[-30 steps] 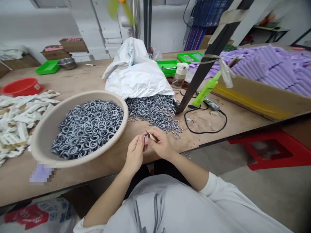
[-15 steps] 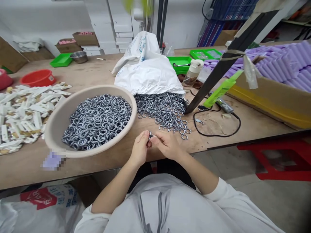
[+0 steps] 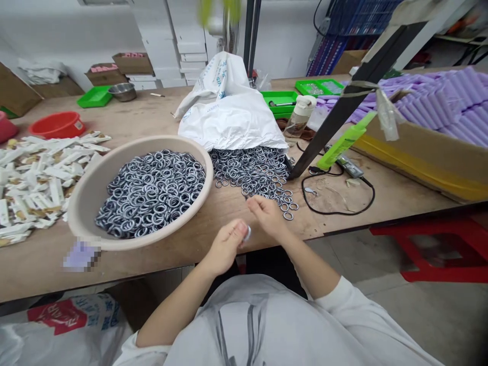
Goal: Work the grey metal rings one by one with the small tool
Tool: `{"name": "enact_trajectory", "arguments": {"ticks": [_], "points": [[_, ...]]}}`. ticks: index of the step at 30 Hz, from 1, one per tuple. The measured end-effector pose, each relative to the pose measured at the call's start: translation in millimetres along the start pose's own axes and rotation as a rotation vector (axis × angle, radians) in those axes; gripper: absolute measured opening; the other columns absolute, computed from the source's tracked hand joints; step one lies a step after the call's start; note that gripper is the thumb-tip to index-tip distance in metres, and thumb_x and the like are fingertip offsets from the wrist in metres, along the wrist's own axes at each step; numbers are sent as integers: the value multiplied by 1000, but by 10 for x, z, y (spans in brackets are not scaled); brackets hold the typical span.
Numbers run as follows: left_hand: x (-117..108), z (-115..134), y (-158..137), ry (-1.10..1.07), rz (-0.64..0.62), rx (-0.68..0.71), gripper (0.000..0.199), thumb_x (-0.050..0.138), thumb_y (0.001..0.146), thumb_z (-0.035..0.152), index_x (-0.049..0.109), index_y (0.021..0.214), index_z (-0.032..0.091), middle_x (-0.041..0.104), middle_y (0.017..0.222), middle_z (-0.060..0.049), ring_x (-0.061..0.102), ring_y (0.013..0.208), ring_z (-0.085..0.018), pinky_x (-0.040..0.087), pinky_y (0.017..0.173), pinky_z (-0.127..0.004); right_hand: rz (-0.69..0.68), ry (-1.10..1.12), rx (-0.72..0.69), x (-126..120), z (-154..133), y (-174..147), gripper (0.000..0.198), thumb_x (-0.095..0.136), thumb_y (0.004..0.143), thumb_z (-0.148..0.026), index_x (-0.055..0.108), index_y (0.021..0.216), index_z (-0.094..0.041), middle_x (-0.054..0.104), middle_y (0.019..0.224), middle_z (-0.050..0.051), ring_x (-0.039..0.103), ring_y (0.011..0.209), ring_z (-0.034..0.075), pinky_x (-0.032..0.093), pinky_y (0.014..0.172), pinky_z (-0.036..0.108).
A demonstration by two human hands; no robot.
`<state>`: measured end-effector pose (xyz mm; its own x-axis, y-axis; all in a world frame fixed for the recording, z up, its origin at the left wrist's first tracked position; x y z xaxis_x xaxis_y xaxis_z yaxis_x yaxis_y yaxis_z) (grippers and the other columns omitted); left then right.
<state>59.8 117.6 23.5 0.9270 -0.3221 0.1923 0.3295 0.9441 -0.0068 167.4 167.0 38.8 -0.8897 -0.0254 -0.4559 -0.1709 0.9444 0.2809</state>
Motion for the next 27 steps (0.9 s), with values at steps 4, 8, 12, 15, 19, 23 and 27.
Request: {"name": "enact_trajectory", "arguments": {"ticks": [4, 8, 12, 15, 19, 23, 27], "points": [[-177, 457, -169, 345, 69, 168, 43, 41, 99, 50, 52, 71, 19, 51, 66, -1, 47, 62, -14, 38, 61, -27, 26, -219, 100, -132, 279, 175, 43, 43, 99, -54, 59, 77, -20, 59, 69, -2, 54, 67, 15, 33, 61, 26], [-779, 1323, -306, 1077, 548, 459, 29, 46, 98, 38, 67, 96, 18, 69, 92, -11, 61, 90, -24, 44, 84, -37, -47, -714, 112, -78, 266, 385, 28, 57, 94, -48, 66, 100, -22, 68, 101, 6, 63, 86, 21, 37, 65, 27], [-1147, 1546, -227, 1465, 728, 369, 38, 42, 96, 31, 66, 119, 14, 65, 124, -22, 58, 114, -37, 40, 98, -52, -201, -910, 100, 169, 322, 593, 20, 53, 96, -30, 67, 105, -18, 66, 109, 12, 65, 90, 24, 40, 67, 29], [-1028, 1488, -276, 1419, 706, 458, 36, 50, 94, 34, 66, 119, 14, 62, 131, -21, 54, 122, -37, 37, 105, -52, -203, -888, 73, 208, 312, 644, 22, 47, 97, -21, 68, 102, -18, 66, 108, 11, 64, 90, 22, 40, 68, 29], [-627, 1034, -233, 968, 417, 457, 29, 46, 98, 36, 70, 100, 19, 71, 101, -10, 63, 99, -23, 46, 91, -37, -159, -408, -58, 119, 49, 466, 21, 53, 96, -31, 68, 90, -19, 63, 86, 4, 59, 79, 18, 40, 68, 27], [-375, 203, 0, 286, 165, -14, 54, 39, 95, 61, 66, 84, 16, 67, 78, -8, 56, 65, -15, 42, 57, -26, -160, 133, -218, -25, -326, 162, 21, 59, 95, -37, 71, 91, -20, 60, 78, 1, 55, 73, 15, 42, 69, 28], [-42, -165, 43, -285, 13, -310, 52, 59, 82, 67, 56, 73, 16, 50, 59, 1, 38, 47, -8, 28, 43, -21, -194, 186, -303, -27, -504, -9, 24, 60, 95, -40, 74, 89, -21, 58, 73, 1, 54, 71, 15, 41, 66, 28]]}}
Point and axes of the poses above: each hand's wrist, its own y-axis towards the middle knuckle, its own x-axis out of the palm, z = x × y, the point moved 10 cm from there along y, towards the middle knuckle
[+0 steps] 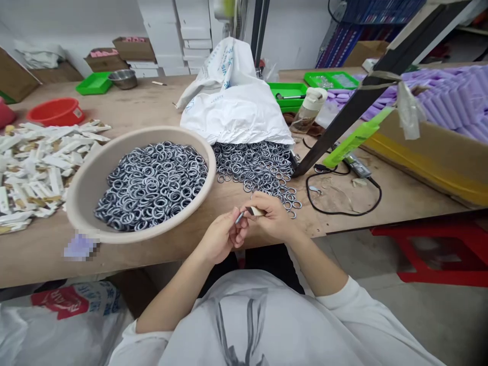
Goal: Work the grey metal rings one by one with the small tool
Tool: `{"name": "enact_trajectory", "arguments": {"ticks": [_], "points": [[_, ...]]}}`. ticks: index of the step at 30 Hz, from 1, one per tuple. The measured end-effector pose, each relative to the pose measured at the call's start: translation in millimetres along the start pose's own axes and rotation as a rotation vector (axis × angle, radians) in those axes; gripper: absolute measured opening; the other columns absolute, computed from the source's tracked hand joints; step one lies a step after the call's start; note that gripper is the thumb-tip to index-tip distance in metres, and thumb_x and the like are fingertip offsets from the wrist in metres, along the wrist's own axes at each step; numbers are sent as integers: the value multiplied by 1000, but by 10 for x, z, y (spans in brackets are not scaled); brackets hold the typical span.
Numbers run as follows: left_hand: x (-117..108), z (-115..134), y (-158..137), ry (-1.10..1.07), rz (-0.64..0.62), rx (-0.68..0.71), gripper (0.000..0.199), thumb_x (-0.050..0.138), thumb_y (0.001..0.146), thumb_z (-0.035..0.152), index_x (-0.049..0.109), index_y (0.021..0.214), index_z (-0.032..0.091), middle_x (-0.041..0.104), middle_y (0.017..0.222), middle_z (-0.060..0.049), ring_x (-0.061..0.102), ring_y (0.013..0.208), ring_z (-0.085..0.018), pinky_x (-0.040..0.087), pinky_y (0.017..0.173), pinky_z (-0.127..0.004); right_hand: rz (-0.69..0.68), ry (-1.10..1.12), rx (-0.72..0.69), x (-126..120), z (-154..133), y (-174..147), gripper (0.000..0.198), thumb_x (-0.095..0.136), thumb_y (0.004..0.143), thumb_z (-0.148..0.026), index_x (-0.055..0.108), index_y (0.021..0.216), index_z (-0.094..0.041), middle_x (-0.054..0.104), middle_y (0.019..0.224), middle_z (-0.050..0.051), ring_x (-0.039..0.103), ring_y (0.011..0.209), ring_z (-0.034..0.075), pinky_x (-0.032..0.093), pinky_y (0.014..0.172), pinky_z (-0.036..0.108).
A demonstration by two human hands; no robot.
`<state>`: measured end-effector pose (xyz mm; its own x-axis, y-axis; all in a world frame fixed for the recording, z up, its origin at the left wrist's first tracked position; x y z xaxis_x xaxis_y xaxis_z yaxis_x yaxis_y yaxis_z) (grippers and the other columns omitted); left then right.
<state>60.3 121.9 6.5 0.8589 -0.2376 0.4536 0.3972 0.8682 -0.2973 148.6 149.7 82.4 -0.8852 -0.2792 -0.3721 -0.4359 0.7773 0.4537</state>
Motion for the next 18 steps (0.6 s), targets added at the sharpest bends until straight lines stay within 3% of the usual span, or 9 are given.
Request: {"name": "enact_trajectory", "arguments": {"ticks": [2, 5, 8, 11, 15, 18], "points": [[5, 10, 4, -103, 38, 22, 48, 70, 76, 61, 52, 73, 17, 44, 56, 5, 33, 45, -6, 27, 43, -18, 2, 25, 5, 49, -9, -19, 25, 64, 92, -44, 73, 93, -21, 60, 76, 1, 55, 73, 15, 42, 68, 29], [-72, 87, -18, -87, 150, 158, 52, 73, 73, 63, 48, 68, 18, 41, 53, 6, 34, 45, -6, 29, 43, -17, 20, 163, 139, 166, 125, -37, 36, 72, 82, -53, 67, 98, -21, 63, 80, 0, 57, 71, 15, 44, 68, 29], [-88, 86, -29, -77, 187, 206, 55, 71, 74, 65, 45, 65, 18, 37, 50, 7, 30, 44, -5, 28, 41, -17, 111, 230, 262, 195, 256, -67, 40, 62, 87, -60, 61, 92, -21, 62, 77, -1, 56, 69, 14, 44, 66, 28], [-97, 92, -35, -122, 210, 210, 56, 72, 73, 65, 43, 64, 18, 35, 50, 8, 27, 42, -4, 25, 40, -17, 191, 43, 231, 109, 195, -102, 43, 50, 93, -62, 59, 86, -21, 58, 73, -1, 52, 68, 14, 40, 64, 27], [-158, 107, -61, -171, 298, 208, 59, 77, 66, 66, 42, 64, 18, 35, 53, 8, 29, 44, -5, 24, 40, -17, 36, -259, 90, 243, -42, -151, 46, 45, 96, -60, 57, 79, -19, 56, 70, 1, 49, 64, 14, 33, 61, 28], [-173, 90, -74, -181, 339, 199, 60, 80, 61, 66, 44, 65, 18, 35, 55, 7, 29, 46, -5, 23, 40, -17, -8, -395, 60, 305, -115, -179, 48, 39, 99, -58, 54, 75, -20, 57, 70, 2, 49, 65, 15, 31, 61, 29]]}}
Point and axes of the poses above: each hand's wrist, its own y-axis towards the middle knuckle, its own x-axis out of the palm, z = x × y, the point moved 10 cm from there along y, towards the middle knuckle
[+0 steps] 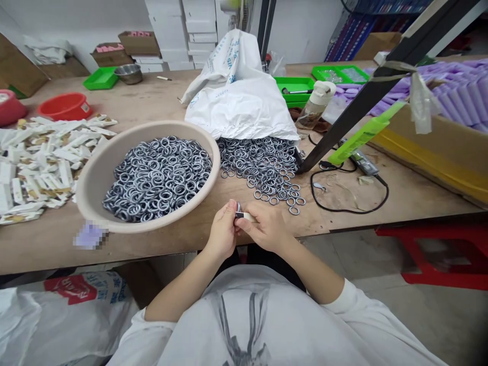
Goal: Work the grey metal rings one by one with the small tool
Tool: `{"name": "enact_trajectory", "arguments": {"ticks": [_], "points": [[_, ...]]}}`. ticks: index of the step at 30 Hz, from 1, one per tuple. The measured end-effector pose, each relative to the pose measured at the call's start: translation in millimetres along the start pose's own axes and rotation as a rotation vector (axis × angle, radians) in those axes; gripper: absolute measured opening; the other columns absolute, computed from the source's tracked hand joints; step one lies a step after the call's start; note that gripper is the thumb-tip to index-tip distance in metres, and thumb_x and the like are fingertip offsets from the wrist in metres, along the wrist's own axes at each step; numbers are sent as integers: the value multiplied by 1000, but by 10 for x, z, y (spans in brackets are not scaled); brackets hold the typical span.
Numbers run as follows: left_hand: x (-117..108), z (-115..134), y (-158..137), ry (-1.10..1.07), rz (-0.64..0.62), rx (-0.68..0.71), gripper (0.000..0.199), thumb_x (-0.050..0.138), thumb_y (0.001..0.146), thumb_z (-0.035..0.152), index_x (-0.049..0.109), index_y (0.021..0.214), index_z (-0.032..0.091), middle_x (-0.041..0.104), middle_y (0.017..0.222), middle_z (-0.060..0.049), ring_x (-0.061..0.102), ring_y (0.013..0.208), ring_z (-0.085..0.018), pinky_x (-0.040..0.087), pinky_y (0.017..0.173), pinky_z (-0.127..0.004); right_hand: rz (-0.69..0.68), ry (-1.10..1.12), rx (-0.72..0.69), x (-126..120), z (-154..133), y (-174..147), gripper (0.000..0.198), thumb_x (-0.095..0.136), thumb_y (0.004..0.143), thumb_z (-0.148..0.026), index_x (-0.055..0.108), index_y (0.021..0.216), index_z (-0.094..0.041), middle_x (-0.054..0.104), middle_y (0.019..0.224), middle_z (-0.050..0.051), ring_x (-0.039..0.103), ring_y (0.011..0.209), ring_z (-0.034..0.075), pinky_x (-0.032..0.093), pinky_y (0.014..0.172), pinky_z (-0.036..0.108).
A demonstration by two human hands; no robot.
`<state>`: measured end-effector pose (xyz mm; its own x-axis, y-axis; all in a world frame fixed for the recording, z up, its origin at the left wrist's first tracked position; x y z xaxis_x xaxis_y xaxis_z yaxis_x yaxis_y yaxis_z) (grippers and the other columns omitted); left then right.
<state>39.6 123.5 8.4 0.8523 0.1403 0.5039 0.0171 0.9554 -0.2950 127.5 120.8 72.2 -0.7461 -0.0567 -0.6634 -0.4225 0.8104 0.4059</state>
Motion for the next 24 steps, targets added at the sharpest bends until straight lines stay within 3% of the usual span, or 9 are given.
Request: {"name": "enact_trajectory", "arguments": {"ticks": [7, 13, 15, 19, 21, 24], "points": [[-6, -10, -12, -8, 20, 10, 62, 81, 60, 64, 40, 64, 18, 33, 57, 7, 29, 48, -5, 23, 41, -17, -30, -109, -9, 6, -9, 20, 53, 35, 98, -63, 60, 81, -19, 62, 74, 5, 53, 70, 17, 32, 64, 28], [12, -19, -5, 5, -9, -1, 59, 79, 63, 64, 40, 65, 19, 34, 56, 8, 26, 47, -5, 23, 40, -17, -8, -87, -31, -6, -52, 16, 50, 42, 98, -57, 50, 66, -20, 53, 65, 1, 45, 62, 14, 27, 60, 28], [60, -60, -35, 26, -66, -13, 58, 77, 67, 64, 40, 65, 19, 33, 53, 8, 25, 45, -5, 24, 41, -17, 45, -16, 42, -70, 118, 28, 51, 44, 97, -58, 43, 62, -20, 47, 60, -2, 41, 58, 13, 25, 57, 27], [128, -181, -92, 82, -193, -38, 53, 70, 76, 62, 43, 63, 19, 33, 51, 8, 27, 43, -5, 29, 42, -18, 210, 30, 350, -301, 764, 37, 53, 42, 97, -60, 41, 62, -21, 40, 54, -4, 39, 53, 12, 26, 55, 26], [50, -176, -51, 106, -162, 0, 51, 70, 77, 61, 46, 64, 18, 39, 52, 6, 32, 44, -6, 32, 44, -19, 154, -92, 414, -285, 953, 107, 47, 44, 97, -57, 51, 69, -21, 52, 60, -3, 48, 59, 14, 28, 57, 26], [-65, -149, 54, 170, -117, 47, 47, 72, 75, 59, 56, 68, 16, 50, 57, 3, 41, 49, -7, 39, 48, -20, -5, -397, 430, -121, 1063, 292, 29, 54, 95, -49, 65, 97, -22, 69, 94, 4, 62, 80, 20, 35, 63, 28]]}}
Point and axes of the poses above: each hand's wrist, its own y-axis towards the middle knuckle, its own x-axis out of the palm, z = x × y, the point moved 10 cm from there along y, towards the middle knuckle
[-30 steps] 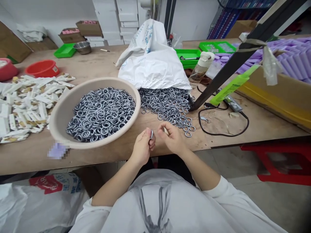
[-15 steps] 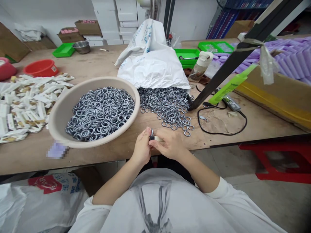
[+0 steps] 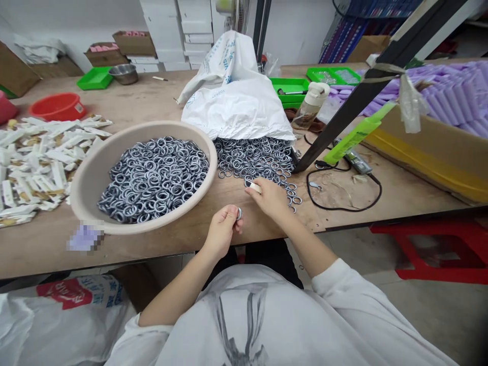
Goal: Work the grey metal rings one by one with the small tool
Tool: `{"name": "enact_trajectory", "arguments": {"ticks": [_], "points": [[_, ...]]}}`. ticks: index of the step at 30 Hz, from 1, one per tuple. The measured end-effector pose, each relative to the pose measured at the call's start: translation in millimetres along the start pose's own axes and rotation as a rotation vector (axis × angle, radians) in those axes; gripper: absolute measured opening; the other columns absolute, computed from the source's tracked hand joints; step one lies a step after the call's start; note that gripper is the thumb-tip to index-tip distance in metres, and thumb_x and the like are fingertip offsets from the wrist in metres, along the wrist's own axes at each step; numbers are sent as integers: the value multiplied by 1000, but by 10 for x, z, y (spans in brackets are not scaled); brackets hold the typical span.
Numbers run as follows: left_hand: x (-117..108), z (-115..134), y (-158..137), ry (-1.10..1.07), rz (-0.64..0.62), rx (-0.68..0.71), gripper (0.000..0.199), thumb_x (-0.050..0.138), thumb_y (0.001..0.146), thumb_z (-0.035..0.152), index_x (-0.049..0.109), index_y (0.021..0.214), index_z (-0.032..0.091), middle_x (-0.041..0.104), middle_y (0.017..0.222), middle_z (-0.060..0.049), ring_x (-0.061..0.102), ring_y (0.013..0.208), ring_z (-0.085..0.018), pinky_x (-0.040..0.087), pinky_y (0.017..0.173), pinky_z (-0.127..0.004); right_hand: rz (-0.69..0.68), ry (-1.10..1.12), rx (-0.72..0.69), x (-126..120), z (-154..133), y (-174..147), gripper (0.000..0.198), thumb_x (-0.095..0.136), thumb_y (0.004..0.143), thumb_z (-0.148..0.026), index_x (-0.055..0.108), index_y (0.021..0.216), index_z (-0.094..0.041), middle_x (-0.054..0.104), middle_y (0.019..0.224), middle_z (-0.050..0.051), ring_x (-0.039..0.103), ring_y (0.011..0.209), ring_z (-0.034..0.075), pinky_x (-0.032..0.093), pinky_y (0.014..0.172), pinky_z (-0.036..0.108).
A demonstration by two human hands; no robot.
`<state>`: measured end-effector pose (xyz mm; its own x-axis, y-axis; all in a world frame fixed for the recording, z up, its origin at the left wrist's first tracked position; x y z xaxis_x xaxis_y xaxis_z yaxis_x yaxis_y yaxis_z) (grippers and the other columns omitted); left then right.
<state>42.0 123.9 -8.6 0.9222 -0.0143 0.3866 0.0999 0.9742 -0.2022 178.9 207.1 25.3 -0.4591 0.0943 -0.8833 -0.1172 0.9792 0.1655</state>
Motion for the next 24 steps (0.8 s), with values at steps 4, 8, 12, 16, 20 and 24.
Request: {"name": "enact_trajectory", "arguments": {"ticks": [4, 8, 12, 16, 20, 24], "points": [[-110, -42, 92, 17, 8, -31, 44, 75, 73, 55, 67, 86, 14, 55, 59, 2, 46, 50, -7, 43, 50, -20, -131, -286, 7, 268, -103, 213, 28, 51, 98, -36, 65, 111, -17, 66, 114, 15, 66, 94, 26, 43, 70, 31], [-280, -76, 141, -78, 59, -94, 39, 77, 73, 45, 64, 92, 14, 62, 66, 0, 54, 54, -8, 51, 55, -21, -134, -244, -25, 226, -165, 222, 24, 46, 99, -28, 66, 105, -17, 68, 110, 14, 66, 94, 25, 44, 73, 30], [-310, -108, 187, -142, 51, -181, 34, 80, 71, 35, 61, 89, 14, 65, 74, -2, 59, 58, -9, 57, 60, -25, -325, 379, -221, 147, -405, -70, 28, 47, 99, -35, 63, 85, -17, 68, 86, 5, 63, 83, 20, 45, 72, 28], [-9, -195, 131, -96, -149, -330, 47, 69, 77, 60, 61, 83, 14, 54, 62, 2, 45, 45, -8, 50, 46, -22, -480, 803, -375, -9, -622, -347, 31, 48, 98, -40, 60, 79, -18, 66, 79, 1, 60, 78, 16, 45, 74, 27], [260, -223, -5, -117, -293, -408, 50, 67, 77, 65, 52, 72, 17, 43, 55, 6, 36, 42, -6, 39, 40, -19, -312, 766, -352, -117, -585, -368, 28, 53, 95, -40, 60, 77, -19, 62, 76, 1, 56, 74, 15, 43, 71, 27], [202, -85, 34, -131, -136, -230, 42, 74, 75, 52, 49, 74, 19, 43, 54, 7, 35, 41, -6, 38, 41, -19, -223, 867, -205, -16, -508, -382, 25, 66, 85, -44, 58, 92, -22, 61, 75, -2, 56, 67, 15, 42, 64, 27]]}}
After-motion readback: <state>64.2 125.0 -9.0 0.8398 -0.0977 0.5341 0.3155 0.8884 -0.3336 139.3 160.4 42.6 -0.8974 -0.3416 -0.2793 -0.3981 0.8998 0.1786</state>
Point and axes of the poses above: each hand's wrist, its own y-axis towards the middle knuckle, its own x-axis out of the palm, z = x × y, the point moved 10 cm from there along y, towards the middle knuckle
